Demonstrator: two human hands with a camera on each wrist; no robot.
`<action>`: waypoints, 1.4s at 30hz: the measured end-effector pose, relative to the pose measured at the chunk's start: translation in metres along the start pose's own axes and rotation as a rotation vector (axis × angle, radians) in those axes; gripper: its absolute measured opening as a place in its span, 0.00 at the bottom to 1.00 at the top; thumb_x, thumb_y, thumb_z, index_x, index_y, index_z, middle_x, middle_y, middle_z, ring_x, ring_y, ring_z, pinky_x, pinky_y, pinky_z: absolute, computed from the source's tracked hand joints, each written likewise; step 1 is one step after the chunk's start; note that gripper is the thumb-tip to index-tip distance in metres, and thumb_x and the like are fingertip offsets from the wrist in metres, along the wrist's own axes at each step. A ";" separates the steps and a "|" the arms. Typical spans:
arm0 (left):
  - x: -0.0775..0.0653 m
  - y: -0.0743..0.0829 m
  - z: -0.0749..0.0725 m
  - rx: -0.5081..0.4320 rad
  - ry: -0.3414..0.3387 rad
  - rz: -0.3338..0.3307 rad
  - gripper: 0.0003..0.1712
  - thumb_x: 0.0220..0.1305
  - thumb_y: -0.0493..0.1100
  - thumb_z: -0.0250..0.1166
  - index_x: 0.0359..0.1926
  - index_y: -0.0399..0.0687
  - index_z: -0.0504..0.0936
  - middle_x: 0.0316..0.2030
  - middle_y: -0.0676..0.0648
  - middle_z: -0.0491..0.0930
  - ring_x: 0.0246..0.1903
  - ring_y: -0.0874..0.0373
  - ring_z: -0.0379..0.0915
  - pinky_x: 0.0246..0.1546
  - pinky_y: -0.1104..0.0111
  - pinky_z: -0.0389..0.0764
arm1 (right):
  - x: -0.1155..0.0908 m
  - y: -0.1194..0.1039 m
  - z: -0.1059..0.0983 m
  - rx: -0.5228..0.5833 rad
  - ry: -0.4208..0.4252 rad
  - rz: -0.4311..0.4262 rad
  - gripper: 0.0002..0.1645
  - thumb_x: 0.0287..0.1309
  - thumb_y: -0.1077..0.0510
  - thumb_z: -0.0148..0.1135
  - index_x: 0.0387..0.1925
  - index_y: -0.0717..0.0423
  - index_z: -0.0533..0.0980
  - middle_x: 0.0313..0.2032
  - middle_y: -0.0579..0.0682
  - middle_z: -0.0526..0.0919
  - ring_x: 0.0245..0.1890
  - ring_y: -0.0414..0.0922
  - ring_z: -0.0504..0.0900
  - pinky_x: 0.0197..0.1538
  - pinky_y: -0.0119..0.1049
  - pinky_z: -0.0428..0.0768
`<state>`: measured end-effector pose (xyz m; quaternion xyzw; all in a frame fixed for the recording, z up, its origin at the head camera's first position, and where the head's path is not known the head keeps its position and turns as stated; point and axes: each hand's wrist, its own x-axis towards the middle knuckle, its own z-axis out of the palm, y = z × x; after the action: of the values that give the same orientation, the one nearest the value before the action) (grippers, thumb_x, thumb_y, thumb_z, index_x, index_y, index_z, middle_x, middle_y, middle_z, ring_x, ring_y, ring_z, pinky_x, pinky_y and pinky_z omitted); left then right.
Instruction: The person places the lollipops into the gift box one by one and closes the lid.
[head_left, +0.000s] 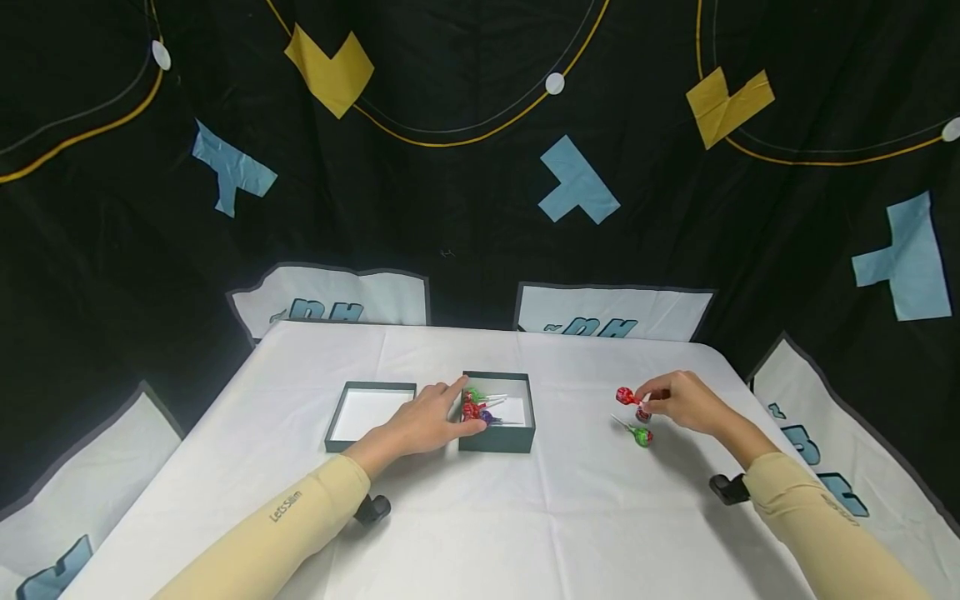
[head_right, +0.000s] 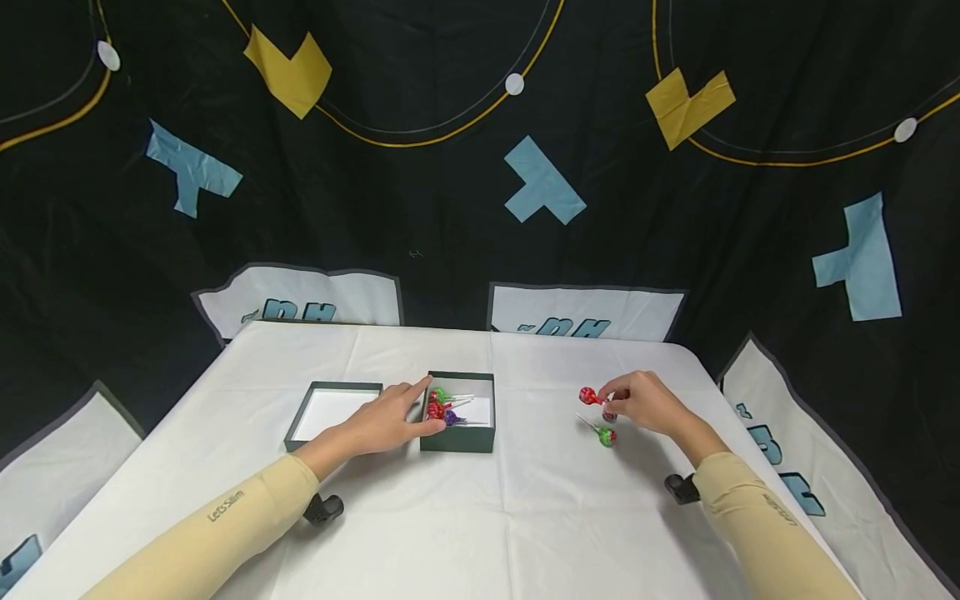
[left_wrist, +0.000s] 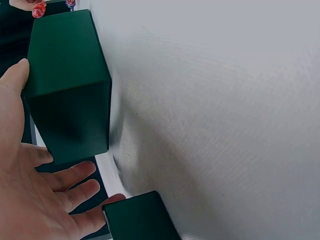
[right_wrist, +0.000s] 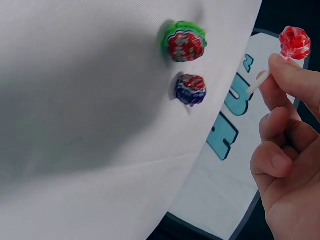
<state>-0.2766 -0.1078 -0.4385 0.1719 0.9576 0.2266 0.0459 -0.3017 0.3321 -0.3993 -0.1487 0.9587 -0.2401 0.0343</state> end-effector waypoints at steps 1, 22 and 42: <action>0.000 0.000 0.000 -0.001 0.002 0.001 0.58 0.58 0.79 0.58 0.80 0.55 0.53 0.70 0.37 0.67 0.71 0.42 0.62 0.66 0.40 0.68 | 0.001 -0.001 0.000 0.004 0.000 -0.002 0.11 0.60 0.63 0.70 0.45 0.53 0.87 0.32 0.46 0.86 0.32 0.45 0.75 0.33 0.34 0.77; 0.000 0.000 -0.001 0.000 -0.004 -0.005 0.59 0.57 0.81 0.57 0.80 0.57 0.52 0.71 0.37 0.65 0.72 0.42 0.61 0.66 0.40 0.67 | 0.022 -0.042 -0.001 -0.001 -0.046 -0.127 0.10 0.60 0.63 0.70 0.43 0.51 0.88 0.35 0.45 0.87 0.32 0.44 0.77 0.34 0.34 0.80; -0.001 -0.001 -0.001 -0.004 0.001 -0.003 0.58 0.58 0.79 0.59 0.80 0.56 0.53 0.71 0.36 0.66 0.71 0.41 0.62 0.66 0.40 0.68 | 0.049 -0.089 0.013 -0.023 -0.076 -0.213 0.08 0.58 0.64 0.71 0.36 0.48 0.87 0.32 0.44 0.87 0.29 0.42 0.75 0.31 0.36 0.77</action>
<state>-0.2761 -0.1090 -0.4379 0.1705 0.9574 0.2284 0.0461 -0.3224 0.2372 -0.3686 -0.2591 0.9382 -0.2254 0.0431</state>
